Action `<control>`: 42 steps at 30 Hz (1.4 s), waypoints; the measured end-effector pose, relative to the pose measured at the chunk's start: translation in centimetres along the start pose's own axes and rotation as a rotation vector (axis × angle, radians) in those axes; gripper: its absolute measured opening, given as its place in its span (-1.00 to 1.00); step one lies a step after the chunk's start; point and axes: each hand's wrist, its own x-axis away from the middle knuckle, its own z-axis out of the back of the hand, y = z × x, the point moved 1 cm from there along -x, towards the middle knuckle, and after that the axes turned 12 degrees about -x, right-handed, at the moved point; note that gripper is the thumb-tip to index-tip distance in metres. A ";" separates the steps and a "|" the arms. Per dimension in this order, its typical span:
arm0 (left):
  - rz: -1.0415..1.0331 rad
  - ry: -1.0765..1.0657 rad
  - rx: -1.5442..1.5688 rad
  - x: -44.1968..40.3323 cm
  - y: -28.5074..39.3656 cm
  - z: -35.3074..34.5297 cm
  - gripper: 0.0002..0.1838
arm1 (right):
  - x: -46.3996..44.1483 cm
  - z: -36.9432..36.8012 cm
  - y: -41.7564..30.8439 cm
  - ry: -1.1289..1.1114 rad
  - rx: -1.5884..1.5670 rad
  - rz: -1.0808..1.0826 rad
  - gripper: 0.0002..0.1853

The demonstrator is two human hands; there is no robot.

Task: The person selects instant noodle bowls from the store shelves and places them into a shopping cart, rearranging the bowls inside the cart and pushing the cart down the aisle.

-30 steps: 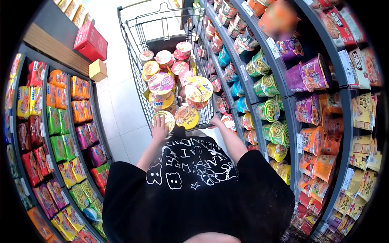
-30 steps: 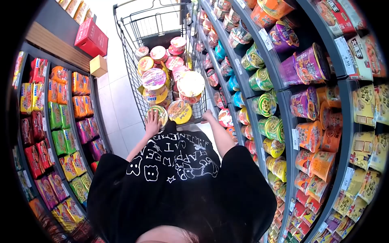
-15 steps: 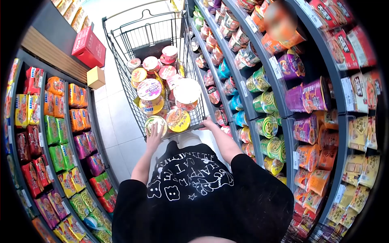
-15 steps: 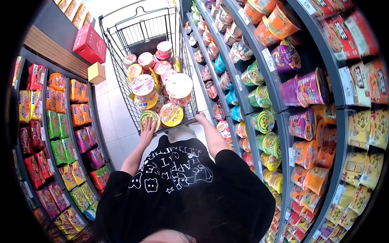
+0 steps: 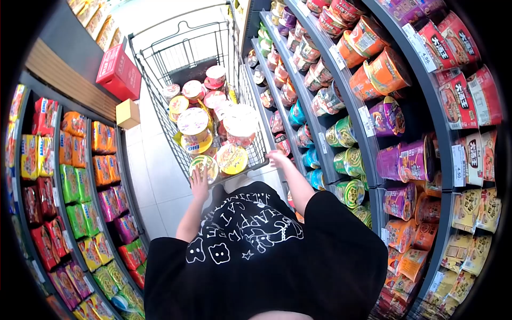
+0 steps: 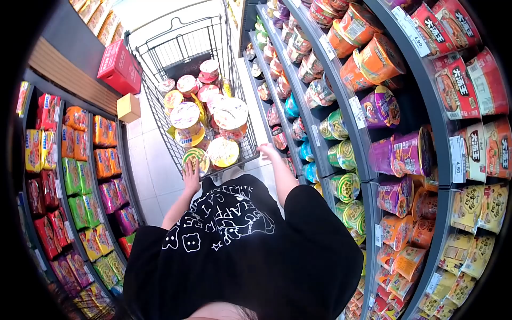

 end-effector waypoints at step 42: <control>0.099 -0.041 -0.082 -5.0 -0.6 -3.0 -0.25 | 9.0 -10.9 -5.9 -0.543 -0.265 0.344 -0.43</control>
